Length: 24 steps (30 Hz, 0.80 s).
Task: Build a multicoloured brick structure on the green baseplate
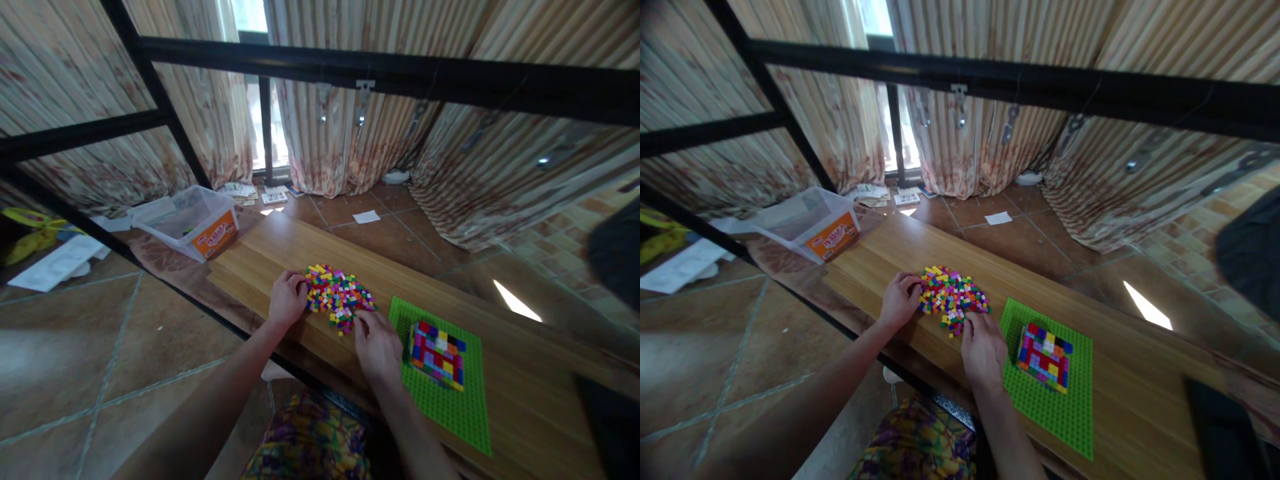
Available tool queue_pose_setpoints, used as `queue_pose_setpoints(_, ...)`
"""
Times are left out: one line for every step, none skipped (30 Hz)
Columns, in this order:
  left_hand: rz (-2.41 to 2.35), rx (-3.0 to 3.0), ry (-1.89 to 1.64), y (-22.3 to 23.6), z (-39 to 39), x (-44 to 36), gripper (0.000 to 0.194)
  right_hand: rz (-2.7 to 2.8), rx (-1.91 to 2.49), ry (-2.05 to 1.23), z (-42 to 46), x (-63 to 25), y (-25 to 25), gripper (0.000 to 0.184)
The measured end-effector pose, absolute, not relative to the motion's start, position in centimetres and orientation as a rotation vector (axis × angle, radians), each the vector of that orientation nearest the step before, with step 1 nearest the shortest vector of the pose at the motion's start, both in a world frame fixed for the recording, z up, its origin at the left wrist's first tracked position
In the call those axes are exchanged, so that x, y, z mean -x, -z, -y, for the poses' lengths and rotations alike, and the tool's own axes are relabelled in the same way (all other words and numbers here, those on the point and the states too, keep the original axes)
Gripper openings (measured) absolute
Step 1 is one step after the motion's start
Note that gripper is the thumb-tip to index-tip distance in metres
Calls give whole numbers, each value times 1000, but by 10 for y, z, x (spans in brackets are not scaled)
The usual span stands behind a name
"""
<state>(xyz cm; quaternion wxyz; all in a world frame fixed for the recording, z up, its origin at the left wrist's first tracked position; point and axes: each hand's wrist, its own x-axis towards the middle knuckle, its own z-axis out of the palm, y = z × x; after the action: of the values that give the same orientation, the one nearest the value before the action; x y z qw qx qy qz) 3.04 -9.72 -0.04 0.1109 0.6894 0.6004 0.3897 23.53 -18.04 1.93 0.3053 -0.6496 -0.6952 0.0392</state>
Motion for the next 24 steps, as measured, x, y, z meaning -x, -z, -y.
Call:
queue_pose_setpoints(-1757, -2026, -1148, 1, 97, -30, 16, 1853, 1691, -115, 180, -230, -21, 23)
queue_pose_setpoints(-1753, -2028, -1150, 1, 97, -30, 16, 1875, 1657, -130, 179, -224, -22, 22)
queue_pose_setpoints(-1754, -2029, -1149, 0, 97, -31, 17, 1906, 1622, -147, 179, -217, -23, 21)
queue_pose_setpoints(-1758, -2029, -1149, 0, 98, -31, 17, 1941, 1587, -162, 179, -210, -24, 20)
queue_pose_setpoints(-1763, -2027, -1149, 0, 98, -31, 17, 1973, 1555, -171, 179, -204, -23, 20)
queue_pose_setpoints(-1766, -2026, -1148, -1, 98, -31, 17, 2000, 1528, -176, 179, -199, -22, 19)
queue_pose_setpoints(-1767, -2025, -1145, -1, 98, -31, 17, 2024, 1505, -177, 178, -196, -21, 19)
queue_pose_setpoints(-1769, -2023, -1143, -1, 98, -32, 17, 2046, 1485, -177, 178, -194, -19, 20)
queue_pose_setpoints(-1770, -2022, -1141, -2, 99, -32, 17, 2062, 1473, -171, 178, -195, -16, 21)
queue_pose_setpoints(-1771, -2023, -1138, -2, 99, -32, 17, 2072, 1469, -164, 177, -197, -14, 23)
queue_pose_setpoints(-1773, -2026, -1135, -2, 99, -32, 17, 2076, 1471, -157, 177, -201, -11, 24)
queue_pose_setpoints(-1778, -2028, -1132, -2, 99, -33, 17, 2075, 1476, -151, 176, -206, -9, 24)
queue_pose_setpoints(-1781, -2030, -1130, -2, 99, -33, 17, 2064, 1483, -145, 176, -211, -7, 24)
queue_pose_setpoints(-1784, -2032, -1126, -1, 99, -33, 18, 2046, 1492, -138, 175, -215, -6, 24)
queue_pose_setpoints(-1787, -2033, -1124, -1, 99, -33, 18, 2027, 1502, -130, 173, -219, -6, 23)
queue_pose_setpoints(-1787, -2033, -1122, -1, 99, -33, 18, 2010, 1509, -121, 171, -221, -7, 23)
queue_pose_setpoints(-1784, -2034, -1122, -1, 99, -32, 18, 2000, 1511, -113, 168, -221, -9, 23)
queue_pose_setpoints(-1782, -2034, -1125, -1, 99, -32, 18, 2000, 1509, -106, 165, -219, -11, 23)
queue_pose_setpoints(-1780, -2033, -1128, -1, 99, -32, 18, 2012, 1502, -103, 162, -217, -14, 23)
queue_pose_setpoints(-1778, -2034, -1130, -1, 99, -32, 17, 2032, 1493, -104, 158, -213, -16, 23)
queue_pose_setpoints(-1776, -2036, -1130, -1, 99, -32, 17, 2054, 1489, -104, 154, -209, -19, 23)
queue_pose_setpoints(-1776, -2039, -1130, -1, 99, -32, 17, 2075, 1492, -100, 151, -204, -21, 22)
queue_pose_setpoints(-1777, -2041, -1131, -1, 99, -32, 16, 2094, 1501, -94, 147, -200, -23, 22)
queue_pose_setpoints(-1776, -2042, -1134, -1, 99, -32, 16, 2111, 1512, -86, 145, -197, -24, 21)
